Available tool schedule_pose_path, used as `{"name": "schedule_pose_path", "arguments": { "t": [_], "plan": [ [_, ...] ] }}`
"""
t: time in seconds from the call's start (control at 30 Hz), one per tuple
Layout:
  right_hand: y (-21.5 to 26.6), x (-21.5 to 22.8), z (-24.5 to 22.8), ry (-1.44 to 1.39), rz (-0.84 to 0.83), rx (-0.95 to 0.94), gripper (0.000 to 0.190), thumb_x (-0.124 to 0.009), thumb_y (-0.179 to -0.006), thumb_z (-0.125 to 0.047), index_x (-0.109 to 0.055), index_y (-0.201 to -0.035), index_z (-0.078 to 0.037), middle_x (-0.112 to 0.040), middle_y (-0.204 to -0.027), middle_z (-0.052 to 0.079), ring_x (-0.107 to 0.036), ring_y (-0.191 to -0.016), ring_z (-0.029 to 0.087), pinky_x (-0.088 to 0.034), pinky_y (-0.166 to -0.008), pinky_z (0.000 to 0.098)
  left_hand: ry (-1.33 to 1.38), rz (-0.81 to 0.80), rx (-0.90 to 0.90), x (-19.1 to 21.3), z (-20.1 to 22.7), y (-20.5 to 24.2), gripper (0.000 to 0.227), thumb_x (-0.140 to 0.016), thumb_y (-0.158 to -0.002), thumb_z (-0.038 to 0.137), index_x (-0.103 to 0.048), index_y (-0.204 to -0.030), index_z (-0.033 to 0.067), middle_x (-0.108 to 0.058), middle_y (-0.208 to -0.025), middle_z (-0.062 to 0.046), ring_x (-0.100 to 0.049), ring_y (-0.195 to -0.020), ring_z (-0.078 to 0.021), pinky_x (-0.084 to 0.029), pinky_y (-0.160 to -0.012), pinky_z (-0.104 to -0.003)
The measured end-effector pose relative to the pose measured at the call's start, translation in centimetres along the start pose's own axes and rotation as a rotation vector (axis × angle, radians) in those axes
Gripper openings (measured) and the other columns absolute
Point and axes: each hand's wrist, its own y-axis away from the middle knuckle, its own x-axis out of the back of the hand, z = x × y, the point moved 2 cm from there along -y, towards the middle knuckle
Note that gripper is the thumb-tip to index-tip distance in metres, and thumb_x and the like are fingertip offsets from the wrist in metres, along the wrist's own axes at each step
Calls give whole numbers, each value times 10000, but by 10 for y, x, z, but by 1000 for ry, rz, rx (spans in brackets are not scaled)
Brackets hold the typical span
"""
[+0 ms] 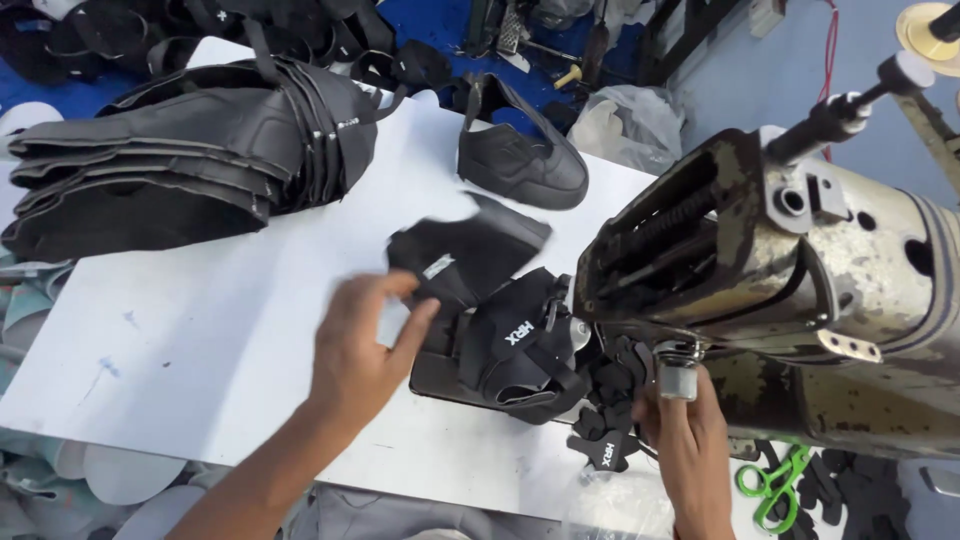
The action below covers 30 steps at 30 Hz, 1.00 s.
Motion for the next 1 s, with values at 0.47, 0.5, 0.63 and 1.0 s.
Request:
{"name": "schedule_pose_path", "arguments": {
  "t": [0.47, 0.5, 0.63, 1.0],
  "plan": [
    [70, -33, -64, 499, -20, 262, 396, -793, -812, -354, -656, -1012, -42, -799, -796, 104, -772, -704, 148, -582, -611, 287, -74, 161, -175, 26, -16, -10, 276, -788, -909, 190, -635, -1062, 18, -668, -992, -104, -609, -906, -295, -507, -725, -429],
    [70, -44, -78, 502, -22, 264, 396, -793, -812, -354, -656, -1012, -42, -799, -796, 104, -772, -704, 148, -582, -611, 287, -73, 163, -172, 29, -8, -7, 276, -788, -909, 190, -635, -1062, 18, -668, -992, -104, -609, -906, -295, -507, -725, -429],
    [64, -90, -127, 950, 38, 551, 425, -745, -866, -478, -646, -1043, -105, -739, -666, 82, -699, -493, 221, -514, -433, 356, -187, 80, -250, 38, 20, -6, 158, -756, -913, 115, -641, -1011, 68, -612, -892, -60, -578, -847, -284, -514, -679, -399],
    [28, -142, -124, 1106, 3, 903, 400, -684, -920, -413, -577, -935, -28, -652, -590, 85, -643, -455, 274, -476, -379, 394, -298, 0, -357, 53, 38, -3, 172, -724, -901, 52, -676, -1058, 102, -630, -942, -14, -585, -867, -220, -509, -633, -330]
  ]
}}
